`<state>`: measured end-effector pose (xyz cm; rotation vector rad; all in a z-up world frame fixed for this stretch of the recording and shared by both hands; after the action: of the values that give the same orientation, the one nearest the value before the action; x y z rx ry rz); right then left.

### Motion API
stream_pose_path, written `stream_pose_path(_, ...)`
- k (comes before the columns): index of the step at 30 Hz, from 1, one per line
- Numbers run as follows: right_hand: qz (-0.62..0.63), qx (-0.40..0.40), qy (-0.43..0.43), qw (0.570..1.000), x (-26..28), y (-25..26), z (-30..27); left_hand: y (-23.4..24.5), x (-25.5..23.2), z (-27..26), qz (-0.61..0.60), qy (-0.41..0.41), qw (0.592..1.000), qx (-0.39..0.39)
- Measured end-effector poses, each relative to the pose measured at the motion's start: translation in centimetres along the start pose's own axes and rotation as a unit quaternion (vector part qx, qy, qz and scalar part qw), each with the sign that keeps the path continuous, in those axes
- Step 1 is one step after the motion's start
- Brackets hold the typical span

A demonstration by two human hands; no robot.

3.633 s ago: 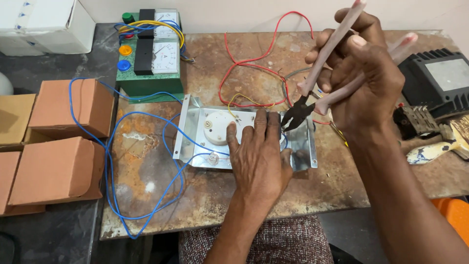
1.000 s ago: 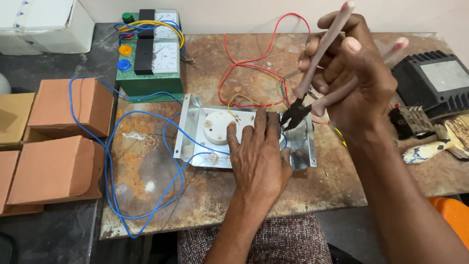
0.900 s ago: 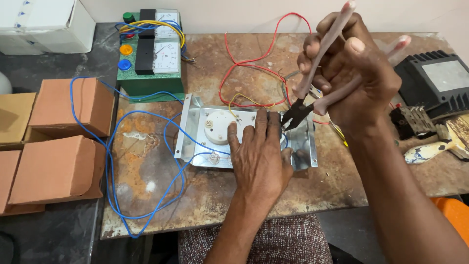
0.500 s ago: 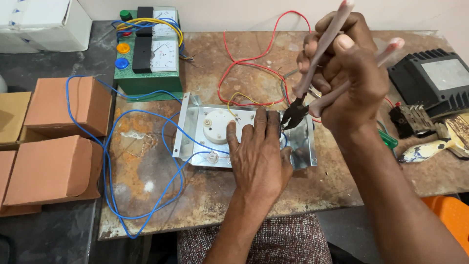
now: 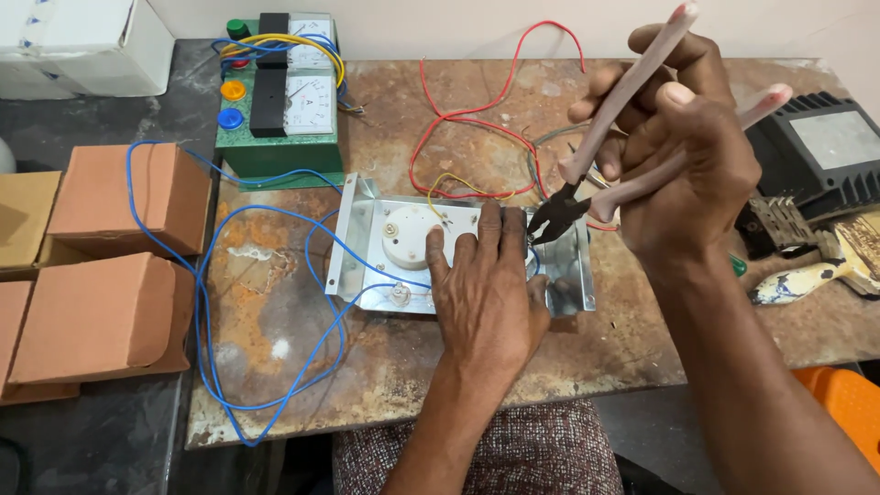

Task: The person uses pliers to strip wire ends and then secures the wires to terminals on a metal chassis using a screwdriver. They continue by twisting wire ends by hand and connecting them to the panel's components.

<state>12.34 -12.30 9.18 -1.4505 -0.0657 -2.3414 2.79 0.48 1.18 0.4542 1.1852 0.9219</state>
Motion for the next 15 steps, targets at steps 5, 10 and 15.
stream_pose_path(5,0.035,0.006,-0.004,0.999,-0.88,0.38,0.09,-0.03,0.02,-0.04,-0.003,0.001,1.000,0.001)
stream_pose_path(10,0.050,0.026,-0.009,0.998,-0.91,0.04,0.18,-0.04,0.03,-0.10,-0.004,0.004,1.000,0.002)
stream_pose_path(15,0.064,0.032,0.001,0.997,-1.07,0.01,-0.14,-0.06,0.02,-0.12,-0.003,0.001,1.000,-0.001)
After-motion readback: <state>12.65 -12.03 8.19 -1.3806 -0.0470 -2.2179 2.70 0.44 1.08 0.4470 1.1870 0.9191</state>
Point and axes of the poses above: each hand's wrist, its own z-axis towards the middle knuckle, its own y-axis out of the back of the hand, x = y × z, the point moved 3 cm from there along z, towards the middle knuckle, and after that the axes turned 2 degrees about y, right-handed, at the moved point
